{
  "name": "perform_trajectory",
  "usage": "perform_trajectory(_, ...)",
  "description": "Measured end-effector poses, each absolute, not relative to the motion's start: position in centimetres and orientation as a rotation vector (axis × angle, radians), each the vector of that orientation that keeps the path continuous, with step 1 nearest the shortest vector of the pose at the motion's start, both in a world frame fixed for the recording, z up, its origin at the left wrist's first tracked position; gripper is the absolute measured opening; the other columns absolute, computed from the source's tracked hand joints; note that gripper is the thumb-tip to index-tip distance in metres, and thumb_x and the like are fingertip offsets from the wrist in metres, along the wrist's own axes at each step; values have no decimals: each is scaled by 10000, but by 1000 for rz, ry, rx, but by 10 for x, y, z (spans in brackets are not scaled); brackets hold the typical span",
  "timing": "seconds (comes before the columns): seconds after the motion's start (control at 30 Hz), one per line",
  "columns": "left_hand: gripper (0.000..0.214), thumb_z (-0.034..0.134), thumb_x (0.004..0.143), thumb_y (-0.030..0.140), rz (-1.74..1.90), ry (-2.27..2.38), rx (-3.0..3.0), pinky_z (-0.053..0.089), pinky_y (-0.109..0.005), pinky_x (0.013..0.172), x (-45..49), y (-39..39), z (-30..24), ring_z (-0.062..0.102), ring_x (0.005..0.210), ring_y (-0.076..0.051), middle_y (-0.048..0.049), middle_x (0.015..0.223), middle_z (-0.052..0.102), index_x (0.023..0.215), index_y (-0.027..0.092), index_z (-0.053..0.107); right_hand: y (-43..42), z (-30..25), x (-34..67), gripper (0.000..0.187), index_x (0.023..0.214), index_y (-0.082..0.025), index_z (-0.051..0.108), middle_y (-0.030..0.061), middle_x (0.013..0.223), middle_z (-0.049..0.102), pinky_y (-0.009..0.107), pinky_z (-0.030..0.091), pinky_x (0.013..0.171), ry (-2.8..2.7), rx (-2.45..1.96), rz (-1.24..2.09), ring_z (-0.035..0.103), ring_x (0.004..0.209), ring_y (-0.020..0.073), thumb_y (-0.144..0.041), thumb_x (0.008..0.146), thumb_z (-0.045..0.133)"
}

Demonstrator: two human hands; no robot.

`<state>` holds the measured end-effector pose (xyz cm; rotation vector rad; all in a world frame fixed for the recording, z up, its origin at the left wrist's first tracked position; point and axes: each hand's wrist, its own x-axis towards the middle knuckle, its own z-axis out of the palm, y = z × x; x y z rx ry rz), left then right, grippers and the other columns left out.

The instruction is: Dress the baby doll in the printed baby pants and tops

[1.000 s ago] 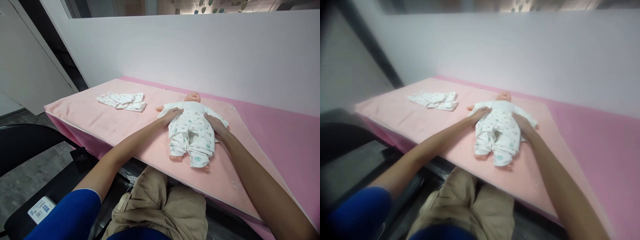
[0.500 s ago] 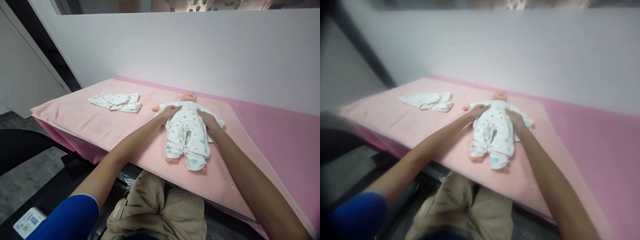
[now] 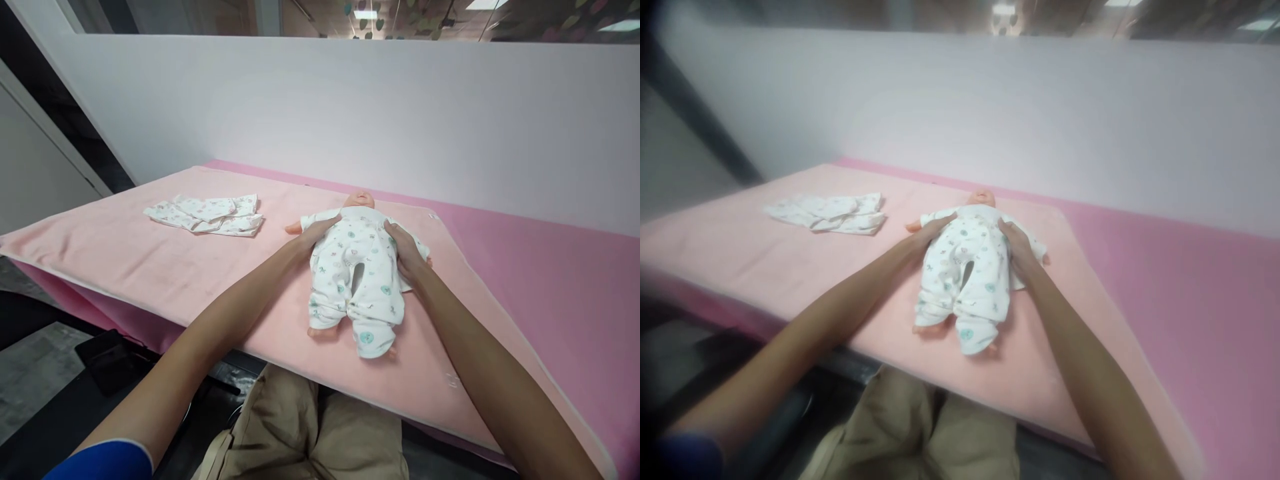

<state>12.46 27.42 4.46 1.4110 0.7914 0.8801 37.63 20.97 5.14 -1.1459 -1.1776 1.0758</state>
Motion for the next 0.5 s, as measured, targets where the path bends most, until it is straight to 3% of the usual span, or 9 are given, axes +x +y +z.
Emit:
perform_trajectory(0.13, 496, 847, 834, 598, 887, 734, 1436, 483, -313, 809, 117, 282, 60, 630, 868, -188, -56, 925, 690, 980, 160, 666, 228, 60, 400, 668, 752, -267, 468, -33, 694, 502, 312, 449, 630, -1272, -1300, 843, 472, 680, 172, -863, 749, 770)
perform_trajectory(0.37, 443, 699, 963, 634, 1006, 804, 1594, 409, -258, 712, 144, 305, 62, 534, 767, -138, 38, 828, 559, 1018, 234, 516, 266, 68, 387, 717, 763, -287, 446, 1, 679, 500, 375, 490, 675, -1339, -1340, 677, 517, 753, 236, -985, 769, 609)
perform_trajectory(0.5, 429, 673, 973, 627, 1044, 974, 1499, 415, -265, 735, 151, 310, 43, 526, 791, -151, 41, 813, 525, 952, 234, 502, 267, 58, 384, 731, 768, -289, 468, 9, 665, 501, 388, 474, 680, -1378, -1433, 679, 502, 763, 249, -1013, 761, 565)
